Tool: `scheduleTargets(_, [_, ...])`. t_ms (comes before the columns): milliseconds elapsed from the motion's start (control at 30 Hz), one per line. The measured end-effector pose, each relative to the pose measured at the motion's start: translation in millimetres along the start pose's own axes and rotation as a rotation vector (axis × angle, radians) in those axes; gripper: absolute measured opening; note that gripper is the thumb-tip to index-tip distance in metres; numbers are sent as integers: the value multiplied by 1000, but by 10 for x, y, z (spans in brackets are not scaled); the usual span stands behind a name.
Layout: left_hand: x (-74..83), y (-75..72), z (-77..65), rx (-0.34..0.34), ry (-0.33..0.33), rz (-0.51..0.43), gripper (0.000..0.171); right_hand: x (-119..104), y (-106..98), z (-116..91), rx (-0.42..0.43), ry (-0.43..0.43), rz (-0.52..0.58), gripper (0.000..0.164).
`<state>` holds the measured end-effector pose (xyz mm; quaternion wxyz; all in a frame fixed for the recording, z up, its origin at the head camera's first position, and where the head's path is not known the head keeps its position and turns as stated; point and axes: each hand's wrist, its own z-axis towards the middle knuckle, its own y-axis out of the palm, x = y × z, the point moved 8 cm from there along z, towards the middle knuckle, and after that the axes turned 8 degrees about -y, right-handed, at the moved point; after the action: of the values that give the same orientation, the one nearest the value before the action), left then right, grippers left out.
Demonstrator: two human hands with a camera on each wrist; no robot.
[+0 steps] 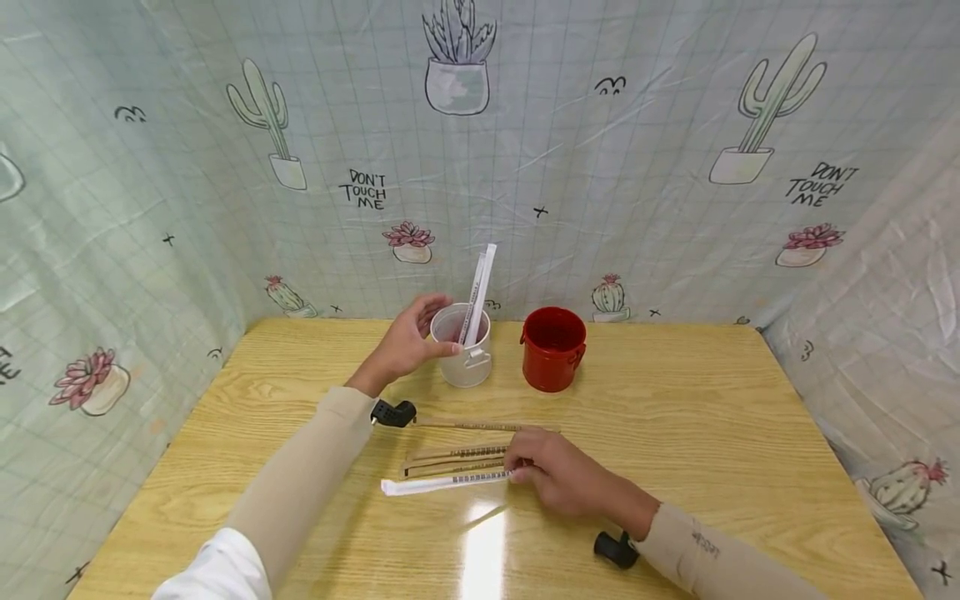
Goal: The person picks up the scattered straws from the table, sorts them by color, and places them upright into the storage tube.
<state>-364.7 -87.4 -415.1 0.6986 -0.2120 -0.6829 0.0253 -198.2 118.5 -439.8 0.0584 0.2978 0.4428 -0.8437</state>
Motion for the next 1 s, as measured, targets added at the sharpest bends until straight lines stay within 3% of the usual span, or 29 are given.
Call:
scheduleTargets(133, [-11, 2, -5, 6, 2, 8, 95, -4, -102, 95, 110, 22, 108, 13])
scheduleTargets(300, [-27, 20, 3, -2, 15, -11, 94, 29, -258, 237, 231, 59, 129, 17])
scheduleTargets(467, [-53, 32, 9, -6, 10, -9, 93, 37, -498, 458, 400, 41, 159, 19])
scheduleTargets(600, [-55, 33, 1, 2, 5, 3, 95, 11, -704, 678, 525, 39, 137, 16])
scheduleTargets(733, [-55, 48, -6, -5, 1, 1, 96, 41, -830, 855, 590, 75, 87, 10])
scheduleTargets(1000, [-17, 18, -1, 17, 10, 10, 95, 368, -934, 1034, 713, 215, 20, 9])
